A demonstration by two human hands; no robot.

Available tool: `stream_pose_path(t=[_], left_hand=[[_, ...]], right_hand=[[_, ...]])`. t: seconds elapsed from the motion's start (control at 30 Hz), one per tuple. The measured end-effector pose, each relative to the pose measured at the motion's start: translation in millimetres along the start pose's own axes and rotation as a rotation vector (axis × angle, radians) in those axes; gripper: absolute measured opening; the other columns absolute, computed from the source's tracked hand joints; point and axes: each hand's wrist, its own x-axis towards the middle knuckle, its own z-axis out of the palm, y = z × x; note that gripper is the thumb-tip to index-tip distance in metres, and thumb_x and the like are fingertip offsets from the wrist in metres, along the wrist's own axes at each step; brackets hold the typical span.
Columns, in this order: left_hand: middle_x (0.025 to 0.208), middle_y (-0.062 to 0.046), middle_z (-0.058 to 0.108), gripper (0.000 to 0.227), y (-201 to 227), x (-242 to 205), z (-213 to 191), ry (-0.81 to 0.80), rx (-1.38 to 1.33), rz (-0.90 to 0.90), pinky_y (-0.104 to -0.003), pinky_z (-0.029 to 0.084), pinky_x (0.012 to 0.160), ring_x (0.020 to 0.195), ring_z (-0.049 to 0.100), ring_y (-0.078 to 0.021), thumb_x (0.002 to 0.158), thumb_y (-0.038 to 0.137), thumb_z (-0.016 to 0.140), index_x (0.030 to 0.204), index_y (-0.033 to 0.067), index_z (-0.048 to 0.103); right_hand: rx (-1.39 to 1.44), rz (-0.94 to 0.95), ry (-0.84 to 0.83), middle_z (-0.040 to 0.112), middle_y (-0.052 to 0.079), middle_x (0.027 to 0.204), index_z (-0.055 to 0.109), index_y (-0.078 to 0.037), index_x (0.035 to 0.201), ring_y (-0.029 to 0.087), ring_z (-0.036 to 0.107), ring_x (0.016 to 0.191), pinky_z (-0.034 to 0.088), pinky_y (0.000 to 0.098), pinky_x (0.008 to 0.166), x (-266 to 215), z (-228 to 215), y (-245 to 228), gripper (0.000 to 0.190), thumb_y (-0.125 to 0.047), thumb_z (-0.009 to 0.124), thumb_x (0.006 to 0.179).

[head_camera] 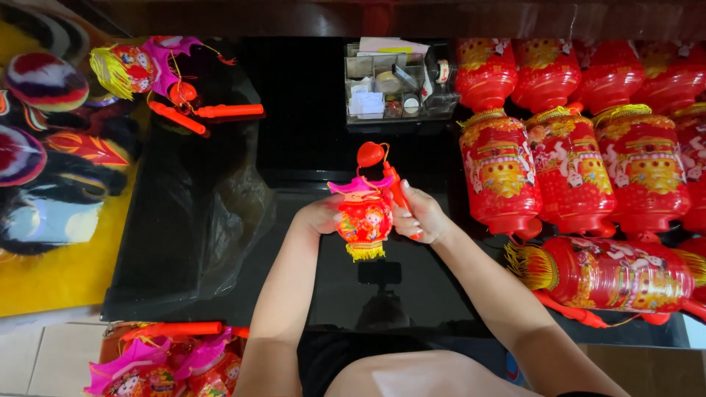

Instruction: Assembling small decorative lanterns by attaching plastic handles to the lantern bodies.

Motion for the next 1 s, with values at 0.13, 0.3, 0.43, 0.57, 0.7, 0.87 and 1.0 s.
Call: stream_pose_path(t=[0.13, 0.3, 0.43, 0.57, 0.7, 0.87, 1.0], left_hand=[[0.126, -0.036, 0.062, 0.077, -9.1, -6.7, -17.9, 0.017, -0.027, 0.020, -0.072, 0.049, 0.090, 0.114, 0.063, -0.0499, 0.070, 0.008, 0.082, 0.136, -0.0147, 0.051], [0.128, -0.035, 0.062, 0.084, -11.5, -5.6, -32.4, 0.028, 0.002, -0.004, -0.071, 0.051, 0.088, 0.113, 0.064, -0.0500, 0.071, 0.017, 0.085, 0.140, -0.0127, 0.048], [0.128, -0.033, 0.063, 0.084, -5.7, 0.4, -15.2, 0.022, 0.020, 0.007, -0.066, 0.053, 0.089, 0.116, 0.064, -0.0452, 0.073, 0.023, 0.085, 0.141, -0.0108, 0.049], [0.127, -0.034, 0.063, 0.085, -6.5, -2.3, -24.9, 0.051, 0.024, 0.035, -0.067, 0.053, 0.087, 0.114, 0.065, -0.0465, 0.074, 0.025, 0.084, 0.142, -0.0106, 0.047], [0.127, -0.030, 0.065, 0.088, 13.7, 3.5, 16.2, 0.079, 0.089, 0.000, -0.061, 0.057, 0.087, 0.115, 0.067, -0.0414, 0.072, 0.032, 0.088, 0.142, -0.0069, 0.050], [0.129, -0.030, 0.064, 0.087, 0.3, -2.9, -19.1, 0.090, 0.103, -0.015, -0.062, 0.056, 0.088, 0.115, 0.066, -0.0424, 0.073, 0.031, 0.086, 0.143, -0.0061, 0.049], [0.129, -0.032, 0.063, 0.086, -5.9, -4.4, -35.5, 0.088, 0.084, -0.007, -0.065, 0.055, 0.088, 0.116, 0.065, -0.0449, 0.073, 0.030, 0.085, 0.142, -0.0070, 0.049]], right_hand=[[0.010, -0.013, 0.041, 0.029, -0.002, 0.061, 0.054, -0.003, 0.092, 0.006, 0.027, 0.038, 0.026, 0.0156, 0.024, -0.3, 2.0, 4.2, 0.045, -0.044, 0.049, 0.109], [0.022, -0.027, 0.071, 0.032, -0.002, 0.060, 0.054, -0.002, 0.098, 0.004, 0.029, 0.037, 0.025, 0.0147, 0.025, -0.6, 16.8, 2.2, 0.040, -0.041, 0.048, 0.109], [0.020, -0.036, 0.064, 0.032, -0.002, 0.062, 0.054, -0.001, 0.112, 0.005, 0.030, 0.038, 0.028, 0.0154, 0.025, 0.0, 22.3, -3.8, 0.035, -0.035, 0.048, 0.109], [0.043, -0.103, 0.057, 0.046, 0.008, 0.077, 0.057, 0.000, 0.118, 0.014, 0.045, 0.056, 0.040, 0.0242, 0.043, -2.9, 45.1, -13.1, 0.029, -0.026, 0.054, 0.106], [-0.006, -0.211, -0.028, 0.061, 0.010, 0.097, 0.067, 0.002, 0.105, 0.021, 0.067, 0.088, 0.059, 0.0330, 0.074, -3.2, 41.4, -9.4, 0.041, -0.038, 0.058, 0.105], [-0.061, -0.178, -0.092, 0.048, 0.003, 0.070, 0.065, 0.004, 0.109, 0.013, 0.051, 0.062, 0.046, 0.0233, 0.057, -1.1, 27.6, -13.6, 0.046, -0.041, 0.057, 0.104], [-0.041, -0.229, -0.275, 0.039, 0.003, 0.058, 0.065, 0.003, 0.109, 0.013, 0.040, 0.050, 0.035, 0.0232, 0.050, 1.8, 18.7, -14.0, 0.049, -0.044, 0.052, 0.107]])
